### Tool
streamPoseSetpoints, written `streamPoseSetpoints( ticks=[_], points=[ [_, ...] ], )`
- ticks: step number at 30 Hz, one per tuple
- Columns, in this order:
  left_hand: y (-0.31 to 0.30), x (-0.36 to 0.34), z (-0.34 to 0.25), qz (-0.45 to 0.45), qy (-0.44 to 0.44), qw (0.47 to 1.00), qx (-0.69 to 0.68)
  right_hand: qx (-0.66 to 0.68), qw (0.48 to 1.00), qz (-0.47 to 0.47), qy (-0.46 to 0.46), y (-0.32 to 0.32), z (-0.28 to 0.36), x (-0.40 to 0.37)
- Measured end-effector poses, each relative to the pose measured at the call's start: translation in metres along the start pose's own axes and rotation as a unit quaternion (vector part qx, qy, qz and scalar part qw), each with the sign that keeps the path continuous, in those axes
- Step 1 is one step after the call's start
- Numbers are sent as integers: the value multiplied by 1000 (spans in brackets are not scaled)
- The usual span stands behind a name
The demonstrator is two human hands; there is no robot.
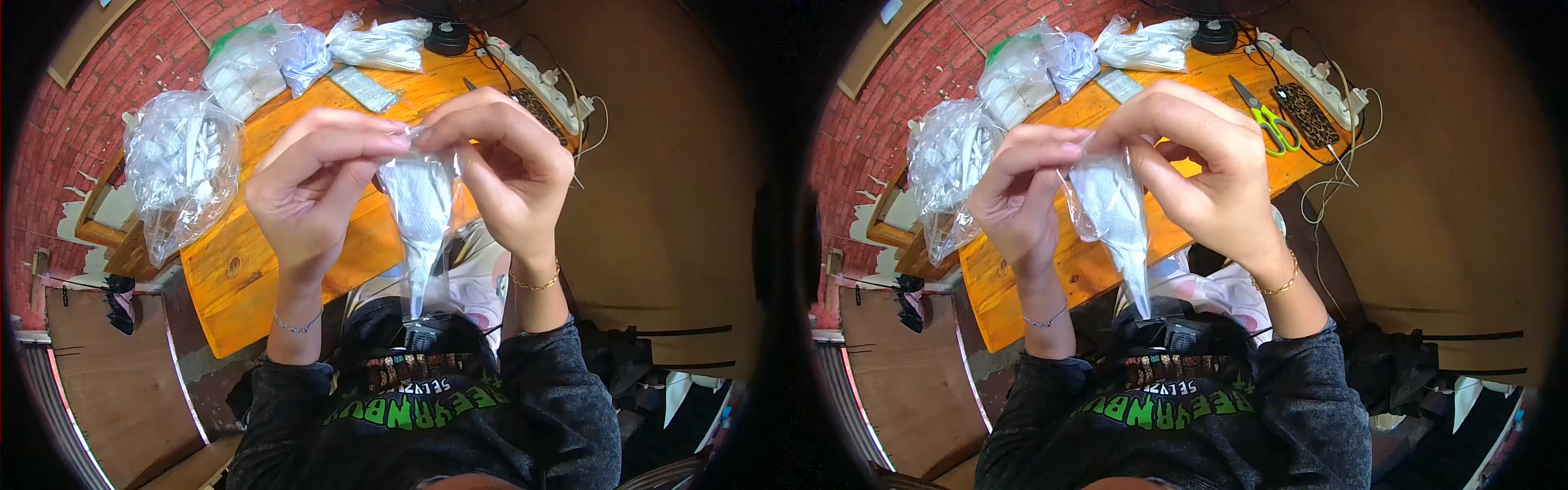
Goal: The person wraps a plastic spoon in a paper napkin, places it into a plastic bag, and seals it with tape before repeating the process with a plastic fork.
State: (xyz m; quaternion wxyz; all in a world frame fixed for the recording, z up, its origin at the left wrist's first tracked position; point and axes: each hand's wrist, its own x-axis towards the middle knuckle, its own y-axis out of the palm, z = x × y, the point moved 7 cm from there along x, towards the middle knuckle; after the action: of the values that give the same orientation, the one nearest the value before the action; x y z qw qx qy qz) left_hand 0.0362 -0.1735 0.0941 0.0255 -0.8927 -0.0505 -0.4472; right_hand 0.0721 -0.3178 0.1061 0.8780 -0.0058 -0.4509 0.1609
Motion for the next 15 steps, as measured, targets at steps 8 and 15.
streamPoseSetpoints(
  ticks=[8, 15],
  points=[
    [10, -1, 16, -52, -175, 964, -195, -40, 996, -6, -84, 1, 5, 1],
    [27, -27, 46, 115, -355, 902, -218, -102, 985, 0, -138, 2, 2, 4]
  ],
)
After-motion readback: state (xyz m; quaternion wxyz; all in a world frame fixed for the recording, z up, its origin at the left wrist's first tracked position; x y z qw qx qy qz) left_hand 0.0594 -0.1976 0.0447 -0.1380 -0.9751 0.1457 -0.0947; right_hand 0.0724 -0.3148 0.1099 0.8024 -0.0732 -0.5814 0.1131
